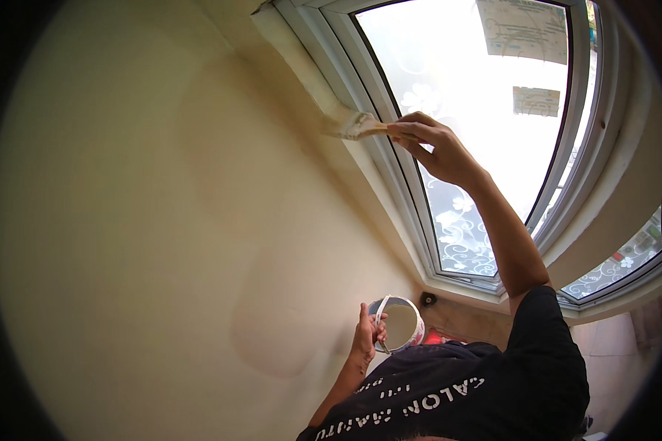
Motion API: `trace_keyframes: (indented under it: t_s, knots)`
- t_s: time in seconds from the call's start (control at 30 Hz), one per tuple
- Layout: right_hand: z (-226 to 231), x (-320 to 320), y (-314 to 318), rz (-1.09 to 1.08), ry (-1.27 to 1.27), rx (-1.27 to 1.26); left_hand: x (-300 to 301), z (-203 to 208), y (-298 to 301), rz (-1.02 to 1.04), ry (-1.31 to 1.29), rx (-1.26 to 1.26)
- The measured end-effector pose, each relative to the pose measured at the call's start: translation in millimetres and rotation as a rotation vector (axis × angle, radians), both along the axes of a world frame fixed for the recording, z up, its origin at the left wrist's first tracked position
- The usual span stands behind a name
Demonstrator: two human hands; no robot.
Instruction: The person prepares a wall surface by wiping it with a cloth and then applies paint to the wall around a window frame using a brush and a small container of paint.
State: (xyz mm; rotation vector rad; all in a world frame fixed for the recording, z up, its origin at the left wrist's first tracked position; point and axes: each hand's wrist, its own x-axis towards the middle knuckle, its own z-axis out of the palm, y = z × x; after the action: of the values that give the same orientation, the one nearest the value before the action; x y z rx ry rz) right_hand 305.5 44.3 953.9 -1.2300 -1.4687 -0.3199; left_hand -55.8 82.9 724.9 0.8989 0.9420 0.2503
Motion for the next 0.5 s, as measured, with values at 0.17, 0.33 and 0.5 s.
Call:
trace_keyframes:
  t_s: [0.17,0.33,0.5]
  knots:
    - [22.6,13.2,-24.1,0.039,-0.078,-0.109,-2.5,-3.2,0.6,-0.006,0.000,-0.001]
    - [86.5,27.0,-11.5,-0.070,-0.360,-0.168,1.0,-1.4,0.8,-0.023,-0.013,0.008]
    - [145.0,27.4,6.6,-0.124,-0.394,-0.127,1.6,1.7,1.4,-0.018,-0.018,0.019]
